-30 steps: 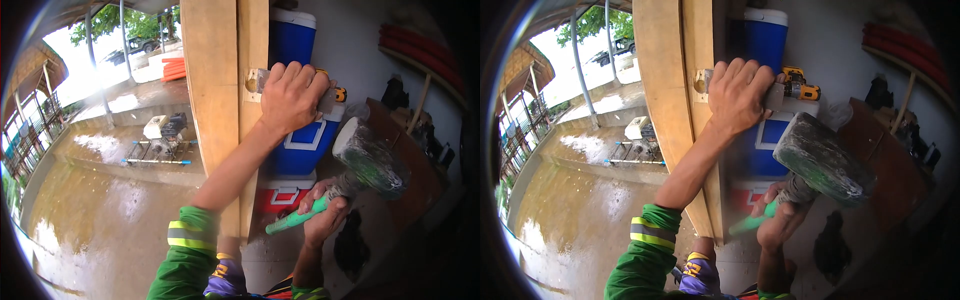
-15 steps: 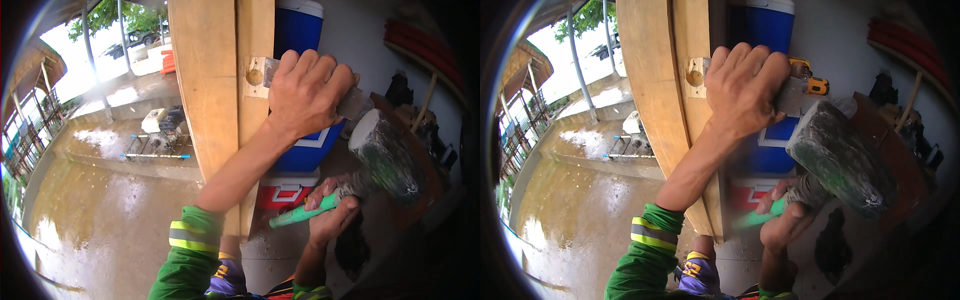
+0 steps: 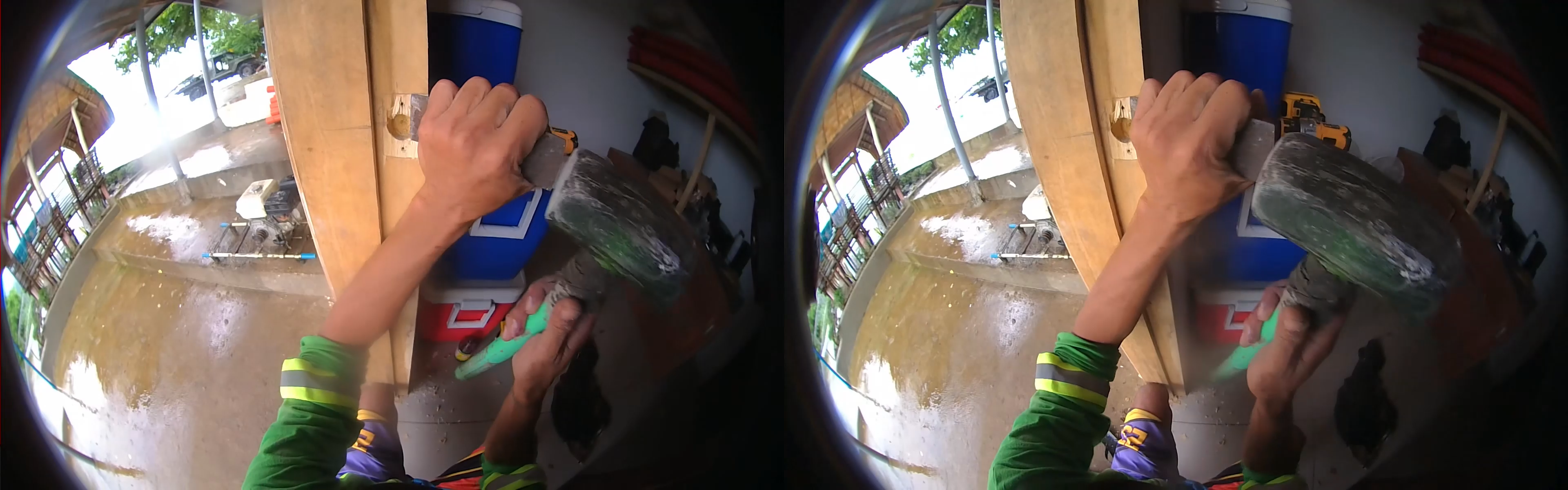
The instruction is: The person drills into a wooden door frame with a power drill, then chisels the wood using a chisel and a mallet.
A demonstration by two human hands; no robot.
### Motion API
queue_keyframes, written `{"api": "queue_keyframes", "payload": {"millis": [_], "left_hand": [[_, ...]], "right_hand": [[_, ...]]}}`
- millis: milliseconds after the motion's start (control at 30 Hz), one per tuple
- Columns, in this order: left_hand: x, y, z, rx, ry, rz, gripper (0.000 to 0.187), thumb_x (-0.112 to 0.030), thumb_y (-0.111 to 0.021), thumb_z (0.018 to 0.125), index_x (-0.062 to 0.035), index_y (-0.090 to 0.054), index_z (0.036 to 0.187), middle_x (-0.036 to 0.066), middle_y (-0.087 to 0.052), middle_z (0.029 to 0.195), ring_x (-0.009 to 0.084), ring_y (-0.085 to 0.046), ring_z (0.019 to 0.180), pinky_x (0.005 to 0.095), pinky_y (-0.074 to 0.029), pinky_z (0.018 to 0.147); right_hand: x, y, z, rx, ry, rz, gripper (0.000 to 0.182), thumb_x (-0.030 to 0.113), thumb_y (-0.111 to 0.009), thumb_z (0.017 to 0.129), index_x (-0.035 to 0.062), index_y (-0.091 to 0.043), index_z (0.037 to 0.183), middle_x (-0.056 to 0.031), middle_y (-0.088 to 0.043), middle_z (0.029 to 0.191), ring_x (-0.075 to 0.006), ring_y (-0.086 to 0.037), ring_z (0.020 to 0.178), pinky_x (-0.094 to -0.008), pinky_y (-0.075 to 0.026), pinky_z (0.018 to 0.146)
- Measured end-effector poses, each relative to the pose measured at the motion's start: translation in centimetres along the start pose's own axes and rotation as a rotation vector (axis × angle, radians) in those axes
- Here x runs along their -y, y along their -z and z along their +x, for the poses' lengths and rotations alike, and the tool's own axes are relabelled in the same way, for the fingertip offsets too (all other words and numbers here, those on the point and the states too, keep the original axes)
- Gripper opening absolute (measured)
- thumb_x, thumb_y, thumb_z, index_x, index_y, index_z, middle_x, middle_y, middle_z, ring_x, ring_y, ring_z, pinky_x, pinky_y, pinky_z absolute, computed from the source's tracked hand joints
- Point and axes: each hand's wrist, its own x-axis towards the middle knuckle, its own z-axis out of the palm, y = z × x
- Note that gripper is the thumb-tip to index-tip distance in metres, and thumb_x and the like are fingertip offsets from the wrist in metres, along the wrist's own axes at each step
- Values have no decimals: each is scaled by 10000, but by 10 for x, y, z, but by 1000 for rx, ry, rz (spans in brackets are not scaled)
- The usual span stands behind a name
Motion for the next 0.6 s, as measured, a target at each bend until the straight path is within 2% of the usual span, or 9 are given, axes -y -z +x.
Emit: {"api": "queue_keyframes", "payload": {"millis": [100,200,233,300,367,467,500,600], "left_hand": [[1,3,1,-22,10,-53,222,-209,-733,643,-127,-538,711,24,-514,701,221,-493,667,368,-329,609],[3,4,0,-22,12,-82,217,-200,-729,645,-125,-536,709,26,-518,703,223,-496,671,370,-331,611],[2,4,-1,-19,15,-90,215,-198,-727,645,-124,-535,708,27,-518,703,224,-497,671,371,-332,612],[0,4,1,-10,19,-108,218,-195,-726,645,-125,-528,704,27,-506,696,225,-491,667,374,-329,611],[1,5,1,-1,19,-90,222,-193,-726,644,-126,-522,701,27,-494,689,227,-487,663,377,-326,610],[2,3,0,12,16,-42,229,-189,-726,637,-126,-514,699,26,-479,682,229,-481,660,381,-321,608],[3,3,0,9,16,-43,231,-185,-727,634,-126,-513,699,25,-476,680,229,-481,660,382,-320,608],[1,-2,0,24,12,-19,234,-136,-732,615,-129,-515,700,24,-478,683,224,-487,665,379,-322,617]], "right_hand": [[-3,8,0,66,92,-3,588,555,-429,1063,-28,-480,1013,-128,-511,798,-162,-463,482,-289,-418,429],[-8,0,-5,2,145,43,562,530,-428,1068,-24,-492,992,-129,-515,805,-161,-451,478,-286,-406,426],[-11,-4,-6,20,37,-52,543,509,-416,1072,-21,-486,978,-128,-507,804,-164,-447,480,-285,-397,423],[2,-6,-3,-29,-15,-64,532,499,-405,1075,-14,-483,959,-127,-504,798,-162,-445,480,-286,-391,421],[-2,-3,-4,-33,92,-58,519,487,-403,1080,-5,-475,930,-129,-503,790,-153,-448,483,-287,-387,419],[-4,-4,-4,-39,145,118,506,462,-407,1084,-2,-480,896,-128,-511,792,-146,-455,490,-287,-392,422],[-7,-4,-4,10,89,60,532,490,-429,1076,-14,-483,914,-122,-503,780,-149,-456,483,-282,-392,421],[2,-9,0,-37,-66,-125,635,598,-479,1028,12,-400,1260,-133,-540,831,-192,-496,505,-311,-437,442]]}}
